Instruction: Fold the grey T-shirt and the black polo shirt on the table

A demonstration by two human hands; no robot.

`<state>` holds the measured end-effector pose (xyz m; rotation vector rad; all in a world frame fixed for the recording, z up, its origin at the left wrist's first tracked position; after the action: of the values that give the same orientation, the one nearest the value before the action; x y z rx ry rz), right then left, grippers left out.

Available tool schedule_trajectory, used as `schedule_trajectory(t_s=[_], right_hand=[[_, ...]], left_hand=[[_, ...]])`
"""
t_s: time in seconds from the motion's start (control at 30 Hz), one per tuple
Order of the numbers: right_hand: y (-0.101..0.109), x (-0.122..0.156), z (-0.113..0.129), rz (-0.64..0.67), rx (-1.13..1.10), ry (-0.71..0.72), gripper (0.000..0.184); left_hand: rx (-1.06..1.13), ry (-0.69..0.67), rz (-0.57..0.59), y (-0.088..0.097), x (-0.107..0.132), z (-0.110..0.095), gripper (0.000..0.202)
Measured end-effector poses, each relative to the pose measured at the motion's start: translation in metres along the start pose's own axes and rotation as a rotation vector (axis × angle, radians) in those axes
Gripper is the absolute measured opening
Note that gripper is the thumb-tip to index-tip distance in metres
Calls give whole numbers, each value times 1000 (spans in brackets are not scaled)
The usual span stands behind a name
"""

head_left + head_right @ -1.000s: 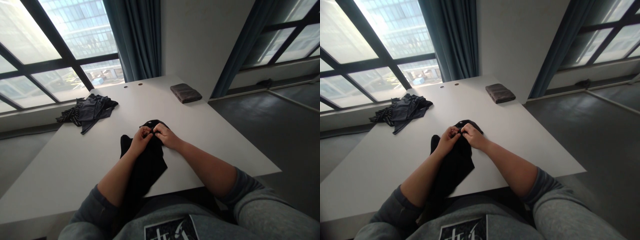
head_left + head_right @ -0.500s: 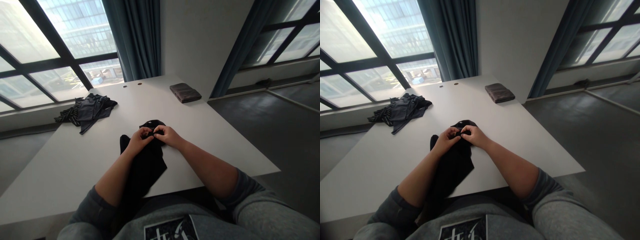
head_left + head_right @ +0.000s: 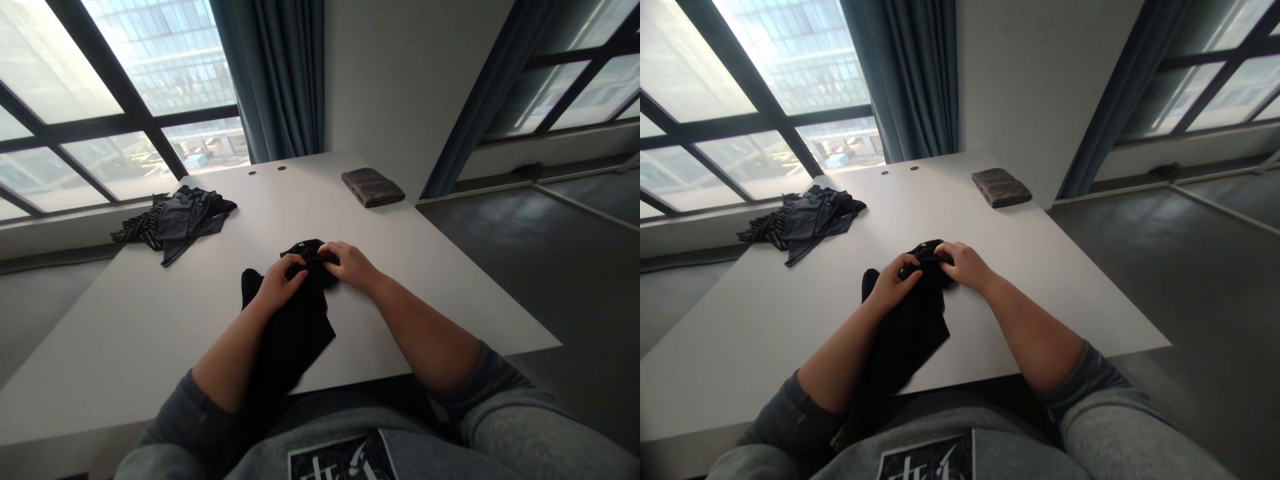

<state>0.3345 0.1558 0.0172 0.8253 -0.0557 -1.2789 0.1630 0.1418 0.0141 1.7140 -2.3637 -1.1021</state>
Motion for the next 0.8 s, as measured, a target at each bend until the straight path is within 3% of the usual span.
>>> schedule_trajectory(t_s=[0.13,0.23,0.4,0.53,0.67,0.8], right_hand=[[9,0,-6,-6,-70,1,20],[6,1,-4,3,-108,3,20],[-4,2,13,86,-189,71,20],[-10,3,21,144,-250,105,20],[-11,4,12,124,-230,46,20],[-16,5,0,130,-215,-54,20]], left_hand=[[85,39,7,-1,1,7,40],[97,63,18,-4,1,9,35],[271,214,-107,1,0,27,36],[373,293,7,-11,-3,31,41],[288,241,133,-21,-4,20,33],[279,206,167,-26,-4,17,28]])
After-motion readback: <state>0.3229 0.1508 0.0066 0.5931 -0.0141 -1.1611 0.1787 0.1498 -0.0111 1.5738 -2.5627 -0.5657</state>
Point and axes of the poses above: each hand's wrist, its own x-axis away from the middle knuckle, its own y-axis out of the back of the hand, z = x × y, the point moved 10 cm from there along -x, towards the middle knuckle, and after that the axes turned 2 degrees about z, right-handed, at the moved point
